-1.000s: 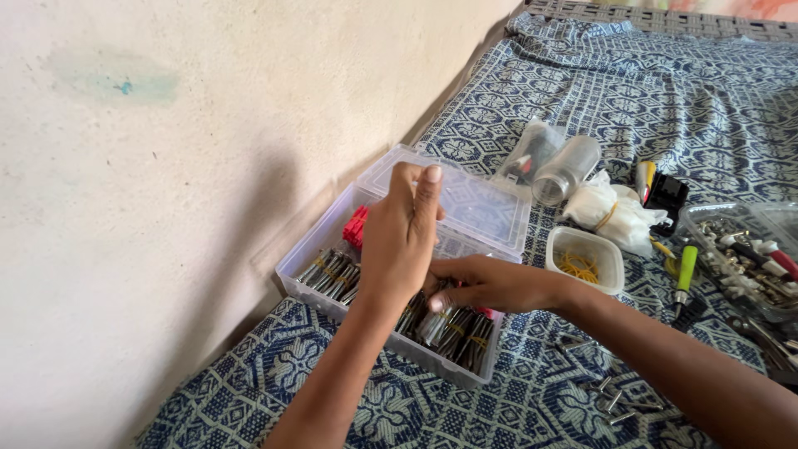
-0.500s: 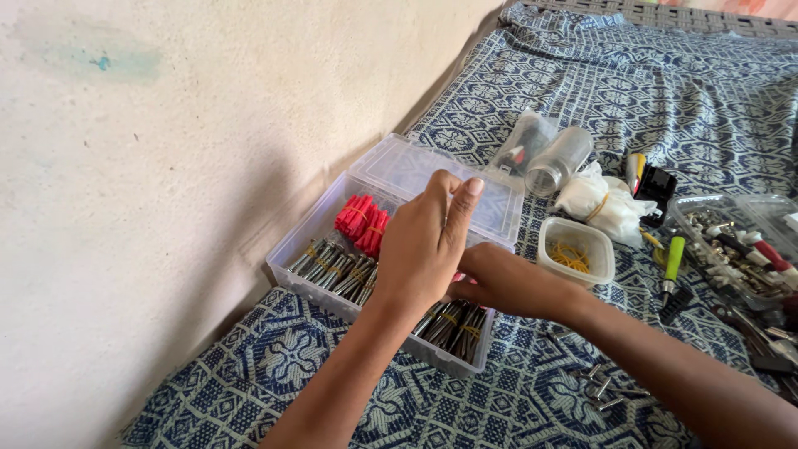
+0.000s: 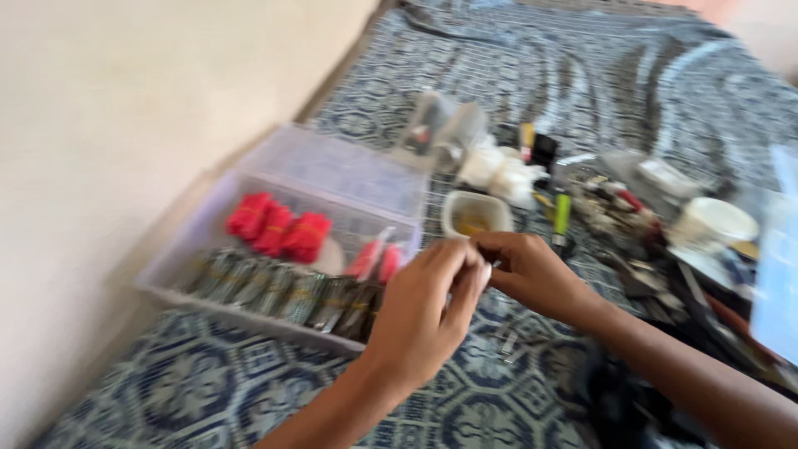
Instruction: The person assembles small metal hardware pieces by hand, inserting pins into cylindrical bodies and securing them with rubber bands. They repeatedly pick up components from a plastic container and the floor, align them, and place the finished units back into the container.
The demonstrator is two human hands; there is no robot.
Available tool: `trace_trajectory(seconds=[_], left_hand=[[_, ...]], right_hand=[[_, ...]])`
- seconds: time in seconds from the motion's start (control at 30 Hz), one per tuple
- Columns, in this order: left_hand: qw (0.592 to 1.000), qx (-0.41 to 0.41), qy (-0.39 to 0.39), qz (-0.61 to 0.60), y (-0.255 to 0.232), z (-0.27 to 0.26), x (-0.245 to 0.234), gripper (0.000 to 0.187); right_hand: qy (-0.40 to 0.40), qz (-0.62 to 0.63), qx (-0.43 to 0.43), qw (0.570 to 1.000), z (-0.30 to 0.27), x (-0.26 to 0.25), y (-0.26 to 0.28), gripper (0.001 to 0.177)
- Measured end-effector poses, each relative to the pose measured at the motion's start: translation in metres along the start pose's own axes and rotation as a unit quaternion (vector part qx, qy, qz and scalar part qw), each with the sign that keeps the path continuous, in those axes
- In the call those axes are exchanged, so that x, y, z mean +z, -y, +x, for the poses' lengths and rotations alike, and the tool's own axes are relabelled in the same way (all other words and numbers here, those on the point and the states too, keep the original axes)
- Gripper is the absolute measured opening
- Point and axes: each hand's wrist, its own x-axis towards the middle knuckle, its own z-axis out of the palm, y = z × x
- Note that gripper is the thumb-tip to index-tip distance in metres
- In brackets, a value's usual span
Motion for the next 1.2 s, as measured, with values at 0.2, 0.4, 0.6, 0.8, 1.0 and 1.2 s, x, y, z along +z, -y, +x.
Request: trace_trajectory(seconds=[0.2, 0.4, 0.6, 0.8, 1.0, 1.2], left_hand=[[0.979, -0.036, 0.201, 0.004, 0.002, -0.034, 0.045, 0.013], [0.982, -0.048, 0.179, 0.038, 0.018, -0.031, 0.067, 0.011], [0.985, -0.019, 0.162, 0.047, 0.010, -0.024, 0.095, 0.010], [0.976, 0.039, 0.208, 0.051, 0.007, -0.008, 0.157, 0.007], [0.965, 0.003, 0.249, 0.080, 0.020, 0.018, 0.214, 0.013], [0.960, 0.006, 0.258, 0.111, 0.034, 0.029, 0.254, 0.014]], right_hand=[[0.150, -0.037, 0.004, 0.988, -0.094, -0.068, -0.032, 0.039], [0.219, -0.131, -0.218, 0.942, -0.159, -0.078, -0.036, 0.079], [0.204, -0.262, -0.049, 0.942, -0.192, -0.097, -0.039, 0.041], [0.247, -0.314, 0.170, 0.901, -0.246, -0.131, -0.052, 0.026], [0.282, -0.355, 0.449, 0.770, -0.296, -0.163, -0.094, 0.051], [0.279, -0.315, 0.369, 0.828, -0.302, -0.190, -0.077, 0.070]])
